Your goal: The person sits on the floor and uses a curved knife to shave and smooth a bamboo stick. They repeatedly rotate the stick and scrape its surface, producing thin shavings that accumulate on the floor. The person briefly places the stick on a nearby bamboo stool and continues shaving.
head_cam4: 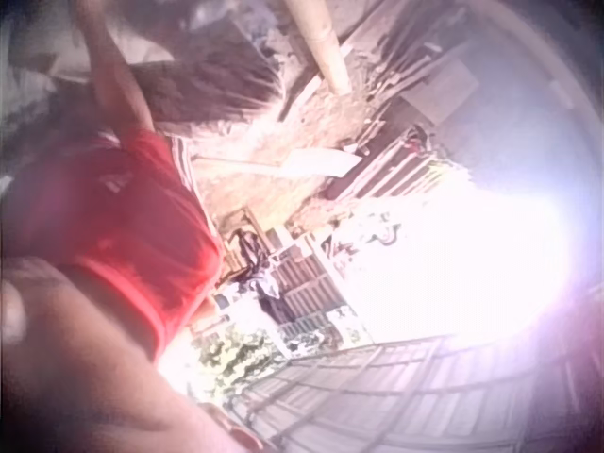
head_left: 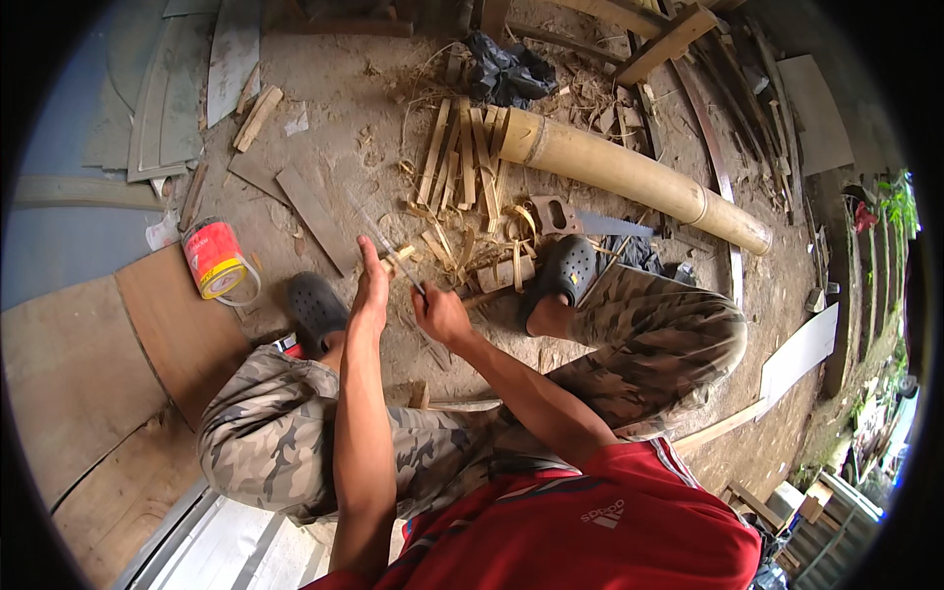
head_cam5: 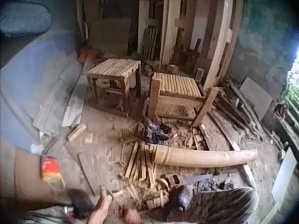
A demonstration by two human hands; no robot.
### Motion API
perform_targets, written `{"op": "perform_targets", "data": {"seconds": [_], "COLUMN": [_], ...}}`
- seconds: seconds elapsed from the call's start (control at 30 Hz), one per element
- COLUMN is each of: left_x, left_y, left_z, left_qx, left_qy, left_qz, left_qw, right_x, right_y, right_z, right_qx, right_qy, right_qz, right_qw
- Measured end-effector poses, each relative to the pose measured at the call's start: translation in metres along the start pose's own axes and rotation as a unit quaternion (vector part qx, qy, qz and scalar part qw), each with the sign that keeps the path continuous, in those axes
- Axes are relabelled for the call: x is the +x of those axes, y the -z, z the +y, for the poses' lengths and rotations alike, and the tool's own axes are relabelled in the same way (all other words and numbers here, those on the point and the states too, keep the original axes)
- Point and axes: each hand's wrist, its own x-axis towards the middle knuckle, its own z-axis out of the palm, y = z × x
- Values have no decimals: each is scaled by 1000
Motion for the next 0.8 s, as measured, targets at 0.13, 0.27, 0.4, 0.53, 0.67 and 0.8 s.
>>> {"op": "perform_targets", "data": {"seconds": [0.13, 0.27, 0.4, 0.53, 0.67, 0.8], "left_x": [-11, -4, -6, 3, -3, -5], "left_y": [-4, 0, -3, 7, 8, 9], "left_z": [8, 0, -2, -10, -7, -5], "left_qx": [-2, -10, -11, -33, 1, -33], "left_qy": [6, -25, 4, -4, 7, 14], "left_qz": [-2, -3, -23, -26, -31, -24], "left_qw": [1000, 1000, 1000, 999, 999, 999], "right_x": [7, -5, 7, -1, -5, 2], "right_y": [6, -1, -13, -5, -18, -12], "right_z": [22, -5, 43, 13, 37, 34], "right_qx": [-49, -18, -95, -61, -59, -98], "right_qy": [-59, 40, -54, 4, 0, -47], "right_qz": [-47, 21, -14, 6, 5, -23], "right_qw": [996, 999, 994, 998, 998, 994]}}
